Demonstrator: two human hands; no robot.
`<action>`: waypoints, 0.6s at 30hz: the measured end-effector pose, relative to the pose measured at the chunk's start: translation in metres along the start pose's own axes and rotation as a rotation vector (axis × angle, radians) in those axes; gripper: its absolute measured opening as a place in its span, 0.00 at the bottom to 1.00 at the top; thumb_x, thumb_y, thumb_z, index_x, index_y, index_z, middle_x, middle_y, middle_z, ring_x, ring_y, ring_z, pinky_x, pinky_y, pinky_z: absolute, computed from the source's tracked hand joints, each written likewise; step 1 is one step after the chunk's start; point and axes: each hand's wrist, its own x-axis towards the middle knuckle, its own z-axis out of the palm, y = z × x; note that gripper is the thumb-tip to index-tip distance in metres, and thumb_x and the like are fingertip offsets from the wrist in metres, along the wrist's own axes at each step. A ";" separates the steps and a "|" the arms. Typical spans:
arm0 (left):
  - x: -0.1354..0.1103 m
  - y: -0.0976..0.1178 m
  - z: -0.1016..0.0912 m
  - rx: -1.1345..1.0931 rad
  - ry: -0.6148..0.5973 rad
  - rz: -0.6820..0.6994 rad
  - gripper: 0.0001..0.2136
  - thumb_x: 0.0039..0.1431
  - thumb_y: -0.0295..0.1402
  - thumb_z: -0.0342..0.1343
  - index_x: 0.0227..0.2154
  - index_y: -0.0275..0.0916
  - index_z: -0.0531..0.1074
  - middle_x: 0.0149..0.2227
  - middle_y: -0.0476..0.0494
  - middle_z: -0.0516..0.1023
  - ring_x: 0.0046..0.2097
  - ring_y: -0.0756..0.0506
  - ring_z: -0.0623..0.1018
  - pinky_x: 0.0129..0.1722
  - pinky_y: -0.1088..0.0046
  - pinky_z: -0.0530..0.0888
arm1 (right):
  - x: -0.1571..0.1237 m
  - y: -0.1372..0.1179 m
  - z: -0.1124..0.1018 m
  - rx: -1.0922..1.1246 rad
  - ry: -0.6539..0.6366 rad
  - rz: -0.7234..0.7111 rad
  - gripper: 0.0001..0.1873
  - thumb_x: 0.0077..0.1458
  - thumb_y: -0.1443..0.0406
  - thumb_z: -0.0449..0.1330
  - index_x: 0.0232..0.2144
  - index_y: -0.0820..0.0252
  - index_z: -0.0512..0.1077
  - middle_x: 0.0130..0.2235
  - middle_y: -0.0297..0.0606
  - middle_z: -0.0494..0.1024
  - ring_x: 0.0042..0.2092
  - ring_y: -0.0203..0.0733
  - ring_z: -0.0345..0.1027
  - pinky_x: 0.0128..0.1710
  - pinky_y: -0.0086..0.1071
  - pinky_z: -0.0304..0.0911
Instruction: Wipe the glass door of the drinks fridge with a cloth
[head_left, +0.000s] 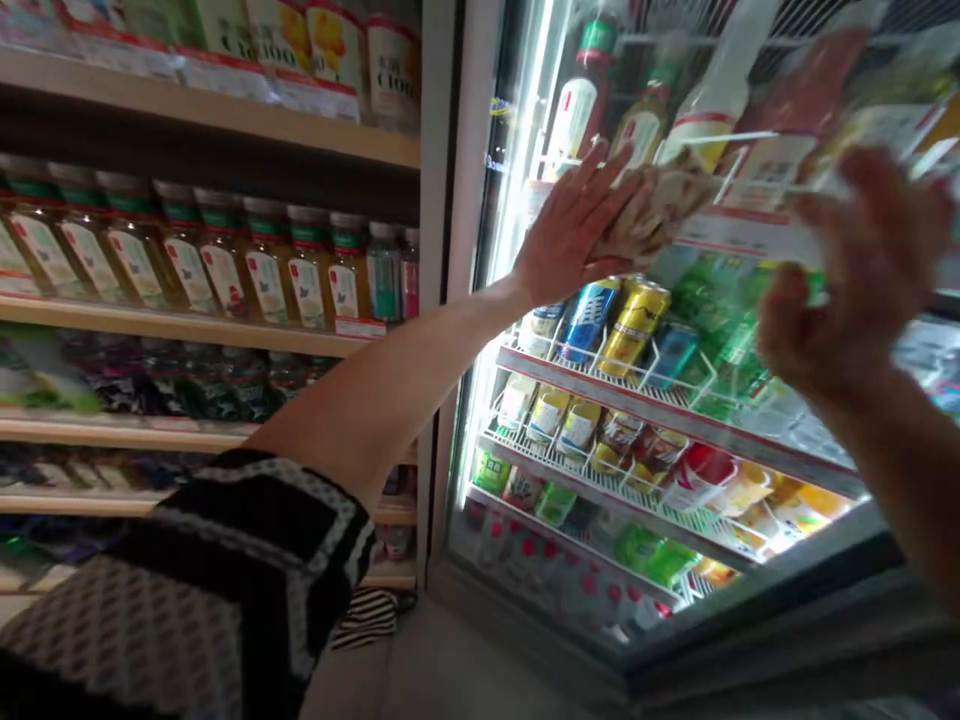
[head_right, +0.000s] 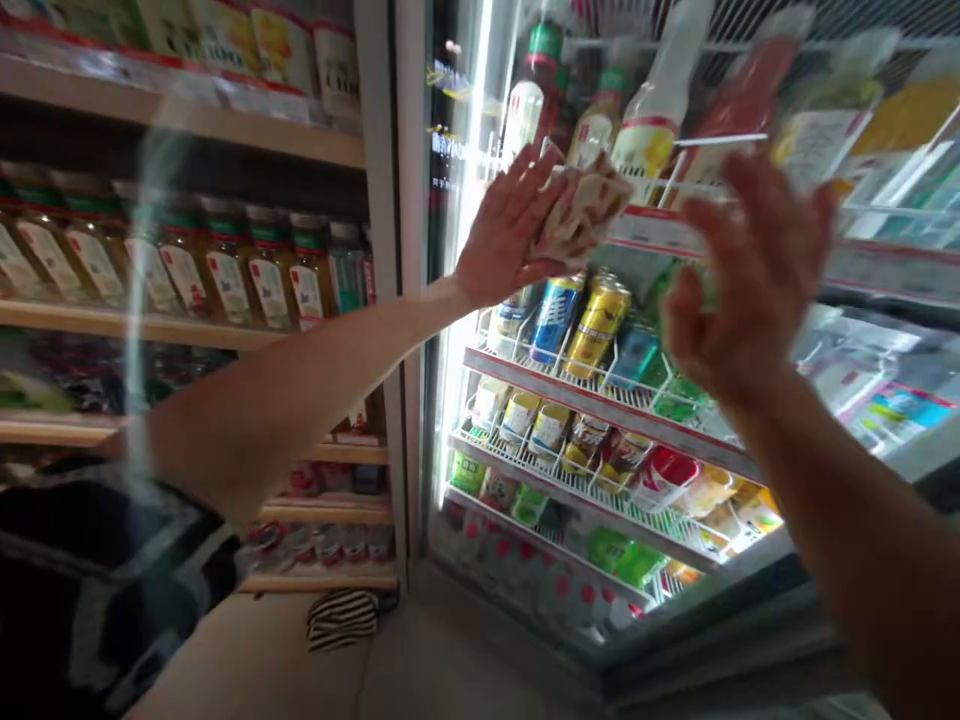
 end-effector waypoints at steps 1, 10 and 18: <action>-0.002 -0.003 -0.003 0.002 -0.017 0.020 0.38 0.56 0.57 0.41 0.61 0.32 0.49 0.65 0.40 0.48 0.67 0.41 0.39 0.64 0.59 0.43 | 0.009 -0.023 0.007 0.011 -0.005 -0.154 0.33 0.61 0.55 0.34 0.58 0.73 0.57 0.62 0.50 0.54 0.64 0.59 0.41 0.57 0.57 0.37; -0.051 -0.067 -0.021 0.074 -0.163 -0.224 0.33 0.59 0.51 0.32 0.63 0.40 0.38 0.67 0.55 0.30 0.66 0.50 0.32 0.64 0.65 0.32 | 0.055 -0.103 0.052 0.053 0.052 -0.156 0.31 0.59 0.51 0.47 0.59 0.62 0.56 0.59 0.46 0.59 0.62 0.47 0.44 0.60 0.58 0.30; -0.056 -0.068 -0.018 0.151 -0.125 -0.173 0.30 0.63 0.47 0.36 0.62 0.34 0.42 0.67 0.42 0.39 0.66 0.51 0.33 0.64 0.61 0.38 | 0.064 -0.045 0.038 -0.097 0.171 -0.159 0.24 0.59 0.58 0.49 0.57 0.56 0.60 0.63 0.41 0.55 0.65 0.46 0.40 0.61 0.59 0.30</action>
